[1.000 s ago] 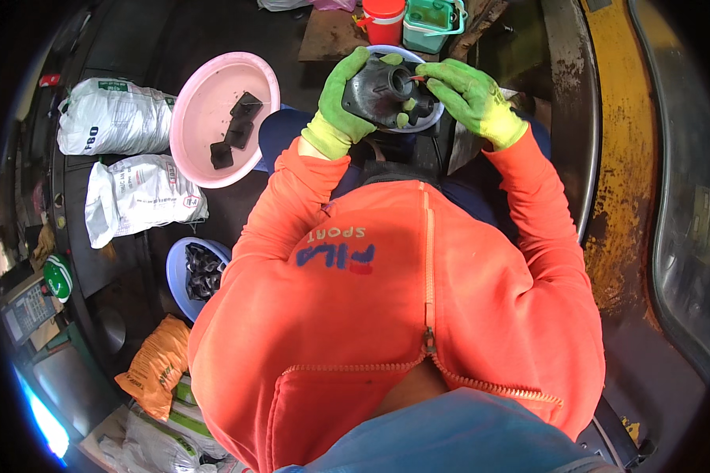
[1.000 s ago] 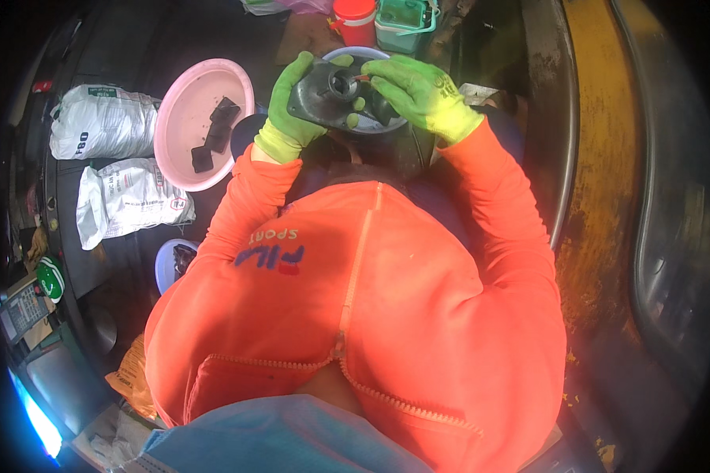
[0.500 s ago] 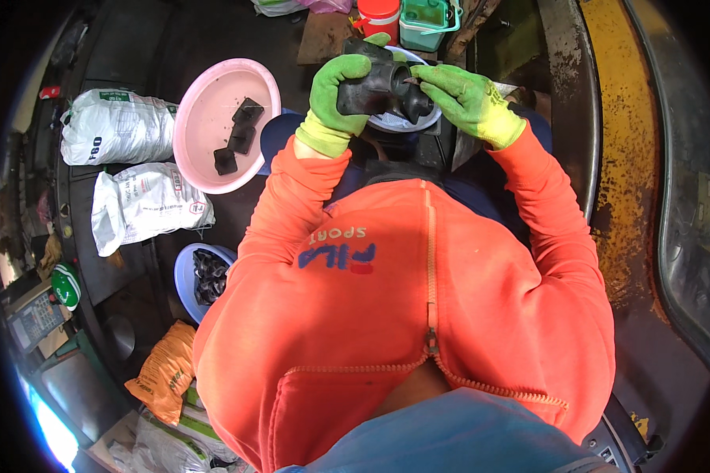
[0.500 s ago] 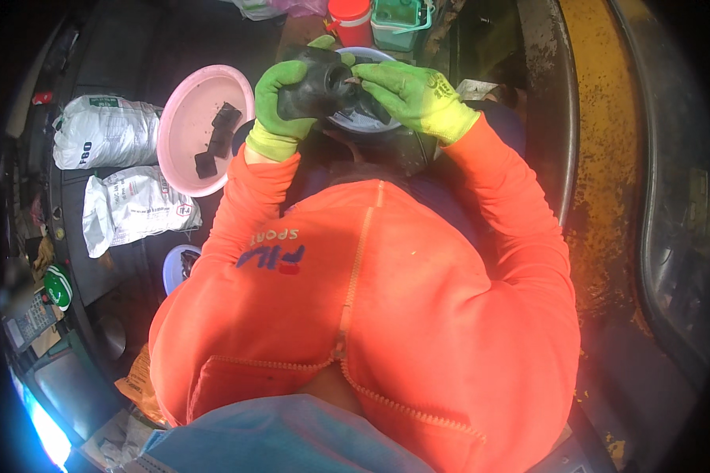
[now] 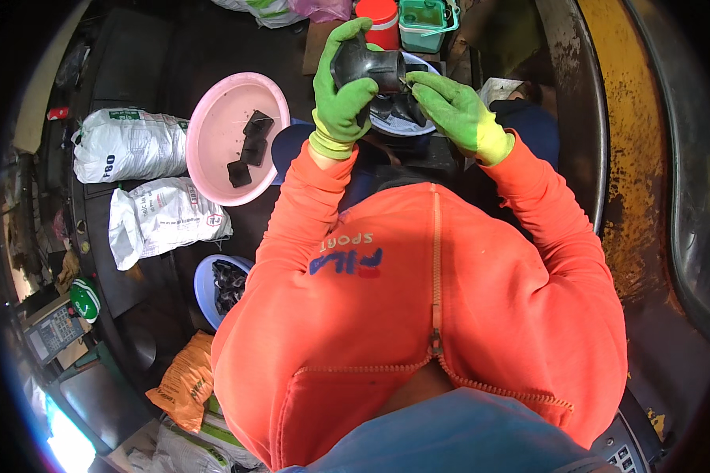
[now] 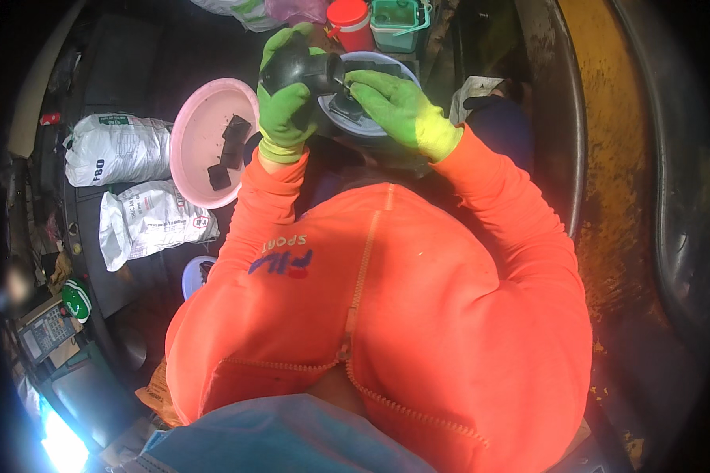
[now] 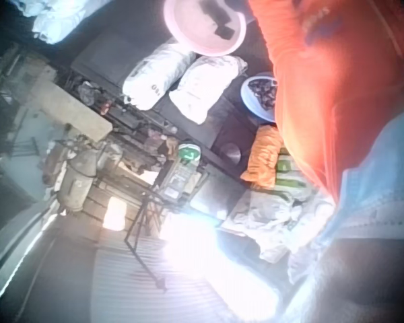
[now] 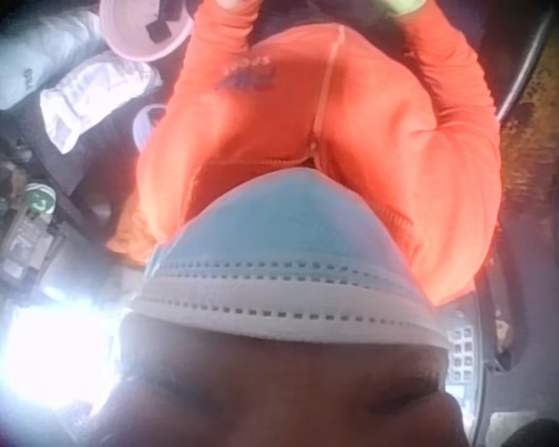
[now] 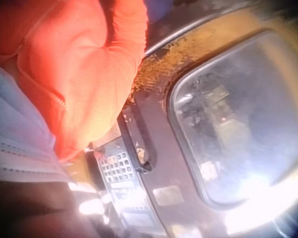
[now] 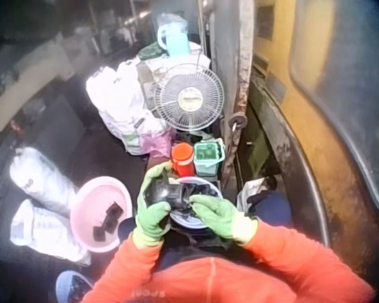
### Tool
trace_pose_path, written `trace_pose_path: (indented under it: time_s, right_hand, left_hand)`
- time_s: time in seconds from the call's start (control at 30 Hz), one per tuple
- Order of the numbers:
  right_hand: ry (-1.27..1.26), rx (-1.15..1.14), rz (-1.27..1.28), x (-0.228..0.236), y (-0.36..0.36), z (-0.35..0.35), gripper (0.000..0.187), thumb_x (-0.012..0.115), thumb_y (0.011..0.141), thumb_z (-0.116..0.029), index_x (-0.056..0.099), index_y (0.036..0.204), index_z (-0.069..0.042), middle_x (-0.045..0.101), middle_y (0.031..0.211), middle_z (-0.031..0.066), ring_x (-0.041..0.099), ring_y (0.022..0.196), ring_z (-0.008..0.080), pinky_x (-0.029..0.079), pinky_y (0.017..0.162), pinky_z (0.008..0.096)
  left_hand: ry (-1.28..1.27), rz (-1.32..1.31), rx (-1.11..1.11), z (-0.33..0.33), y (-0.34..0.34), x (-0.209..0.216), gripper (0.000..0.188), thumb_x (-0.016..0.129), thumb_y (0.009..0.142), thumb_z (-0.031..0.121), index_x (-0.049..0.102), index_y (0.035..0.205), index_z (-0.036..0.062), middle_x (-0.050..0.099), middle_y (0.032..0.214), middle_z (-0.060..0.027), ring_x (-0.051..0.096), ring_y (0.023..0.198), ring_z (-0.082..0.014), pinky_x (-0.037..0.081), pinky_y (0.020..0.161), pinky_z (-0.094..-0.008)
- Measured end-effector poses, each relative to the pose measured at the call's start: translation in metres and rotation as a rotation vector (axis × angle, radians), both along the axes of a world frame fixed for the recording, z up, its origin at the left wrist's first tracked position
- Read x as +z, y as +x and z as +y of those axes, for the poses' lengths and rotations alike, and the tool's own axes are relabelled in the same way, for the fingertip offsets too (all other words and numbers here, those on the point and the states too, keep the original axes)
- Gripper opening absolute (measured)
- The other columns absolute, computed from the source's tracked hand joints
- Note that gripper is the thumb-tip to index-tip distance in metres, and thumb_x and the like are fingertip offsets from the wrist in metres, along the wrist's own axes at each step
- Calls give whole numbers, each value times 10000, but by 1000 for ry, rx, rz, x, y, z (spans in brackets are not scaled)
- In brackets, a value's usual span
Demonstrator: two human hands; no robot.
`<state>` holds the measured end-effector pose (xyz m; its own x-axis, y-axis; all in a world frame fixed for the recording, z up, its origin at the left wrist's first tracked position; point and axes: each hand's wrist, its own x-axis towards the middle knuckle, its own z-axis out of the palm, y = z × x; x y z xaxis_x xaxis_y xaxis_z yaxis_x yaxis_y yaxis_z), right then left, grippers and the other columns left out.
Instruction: The person sits on the floor and repeatedly cleans small black molded parts by hand, rubbing each piece and placing it into a pink basin. The person then removes gloves and opens a plastic bag containing a snack.
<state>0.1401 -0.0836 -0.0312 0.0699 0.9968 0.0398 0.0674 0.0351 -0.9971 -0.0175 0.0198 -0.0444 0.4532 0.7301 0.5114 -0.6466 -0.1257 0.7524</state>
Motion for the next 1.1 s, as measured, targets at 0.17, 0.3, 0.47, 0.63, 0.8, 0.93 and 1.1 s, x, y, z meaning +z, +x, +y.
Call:
trace_pose_path:
  time_s: [0.17,0.3,0.47,0.63,0.8,0.93,1.1]
  right_hand:
    - [-327,83,281,24,0,-9,364,548,977,-248,594,1243,-4,648,935,22,580,801,90,480,698,229]
    - [-439,150,528,39,0,-14,351,514,988,-278,600,1203,-15,592,848,-27,503,630,60,424,554,213]
    - [-520,240,885,47,5,-16,310,455,1009,-276,589,1140,-30,505,762,-38,382,504,60,321,450,211]
    - [-177,266,1463,29,41,35,277,426,1022,-239,544,1137,-16,345,709,-54,308,521,48,255,450,199]
    - [-402,271,1349,-46,79,49,214,471,1004,-245,531,1063,-47,326,693,-48,284,507,62,238,447,216]
    - [-525,239,1044,-98,96,33,296,478,1006,-294,559,1185,-72,451,736,-32,332,551,64,331,513,222]
    - [-628,10,995,-125,106,37,299,456,1013,-276,558,1171,-43,456,768,-18,401,570,72,377,536,241]
  left_hand:
    - [439,141,277,12,-3,-4,654,709,692,179,490,1291,29,490,1320,-176,560,1030,-253,468,921,-362]
    - [745,178,405,19,-7,0,632,732,659,188,521,1247,95,429,1346,-247,548,1047,-312,460,924,-403]
    - [1060,248,479,26,-14,12,593,765,600,217,604,1168,154,460,1314,-249,565,1041,-360,453,909,-461]
    - [1281,529,663,35,-50,13,609,774,488,240,653,1082,186,522,1241,-205,567,1004,-390,464,840,-473]
    - [631,839,1359,14,-179,-60,746,795,679,145,449,1326,6,494,1266,-235,543,1117,-357,479,894,-444]
    - [-707,193,1346,-46,-317,-183,524,719,830,290,533,1242,25,587,954,-44,612,813,-187,505,727,-366]
    - [-1125,-459,1781,-139,-526,-241,669,758,750,481,573,1212,34,678,967,-149,664,783,-273,551,703,-384]
